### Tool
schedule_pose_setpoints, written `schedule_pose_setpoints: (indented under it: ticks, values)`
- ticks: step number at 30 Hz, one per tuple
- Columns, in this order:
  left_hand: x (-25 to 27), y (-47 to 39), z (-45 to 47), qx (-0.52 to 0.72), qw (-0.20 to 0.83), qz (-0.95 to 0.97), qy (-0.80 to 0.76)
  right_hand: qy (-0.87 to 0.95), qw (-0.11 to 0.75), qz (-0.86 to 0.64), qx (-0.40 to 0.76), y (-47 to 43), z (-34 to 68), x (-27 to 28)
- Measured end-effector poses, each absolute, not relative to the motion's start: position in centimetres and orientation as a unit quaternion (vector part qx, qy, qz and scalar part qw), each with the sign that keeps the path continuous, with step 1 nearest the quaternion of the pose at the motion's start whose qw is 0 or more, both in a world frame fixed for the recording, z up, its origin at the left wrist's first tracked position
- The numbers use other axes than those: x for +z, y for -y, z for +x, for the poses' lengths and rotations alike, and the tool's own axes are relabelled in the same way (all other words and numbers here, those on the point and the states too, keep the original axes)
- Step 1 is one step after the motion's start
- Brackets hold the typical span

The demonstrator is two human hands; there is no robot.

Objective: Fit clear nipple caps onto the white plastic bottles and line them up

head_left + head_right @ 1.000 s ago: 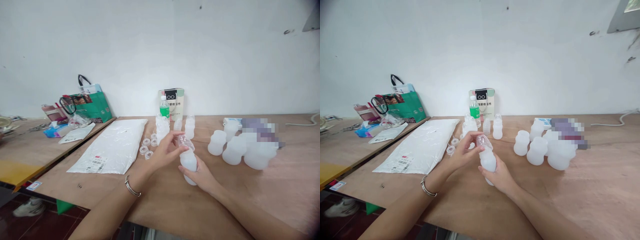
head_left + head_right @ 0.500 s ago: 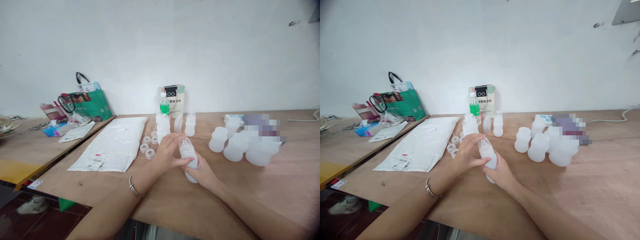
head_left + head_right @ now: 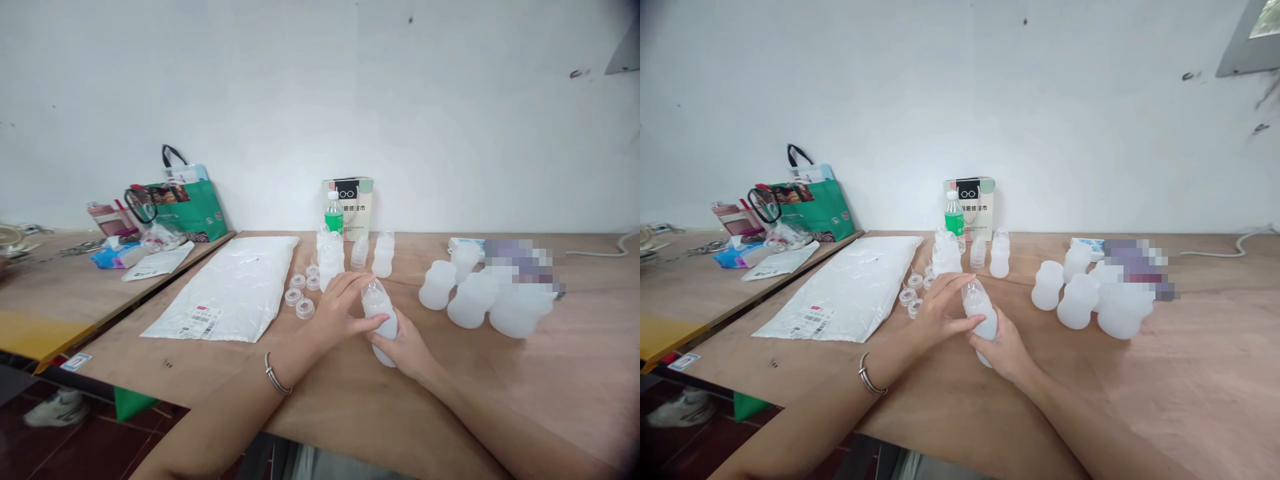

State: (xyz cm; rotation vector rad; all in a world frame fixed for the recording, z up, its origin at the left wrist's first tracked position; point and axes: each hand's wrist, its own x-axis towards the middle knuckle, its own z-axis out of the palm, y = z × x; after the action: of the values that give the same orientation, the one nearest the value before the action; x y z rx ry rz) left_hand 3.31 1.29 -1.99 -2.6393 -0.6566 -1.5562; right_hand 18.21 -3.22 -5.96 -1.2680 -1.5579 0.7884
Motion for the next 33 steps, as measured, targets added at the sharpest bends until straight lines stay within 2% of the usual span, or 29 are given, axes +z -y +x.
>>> schedule_pose_setpoints:
  ticks: [8,13,17,25,29,33]
  values:
    - [-1.5,-1.9,2.4,-0.445,0.014,-0.871,0.209,0.658,0.465,-0.515,0.292,1.9,17.8,-6.1]
    - [-0.5,-2.7,0.0,-0.547,0.008,-0.800,0.247,0.665,0.436,-0.576,0.188,-1.7,17.5,-6.3]
    - [-0.2,-3.5,-0.9,-0.580,0.025,-0.759,0.294,0.663,0.406,-0.607,0.164,-5.1,17.3,-6.5]
    - [-0.5,-3.6,-0.8,-0.551,0.065,-0.781,0.289,0.658,0.370,-0.641,0.141,-7.6,16.4,-6.8]
    - [0.2,-3.7,-1.1,-0.548,0.087,-0.778,0.296,0.648,0.389,-0.643,0.122,-5.7,16.4,-7.0]
    - [1.6,-3.7,-1.9,-0.434,0.091,-0.821,0.359,0.676,0.419,-0.601,0.081,-1.8,18.6,-6.1]
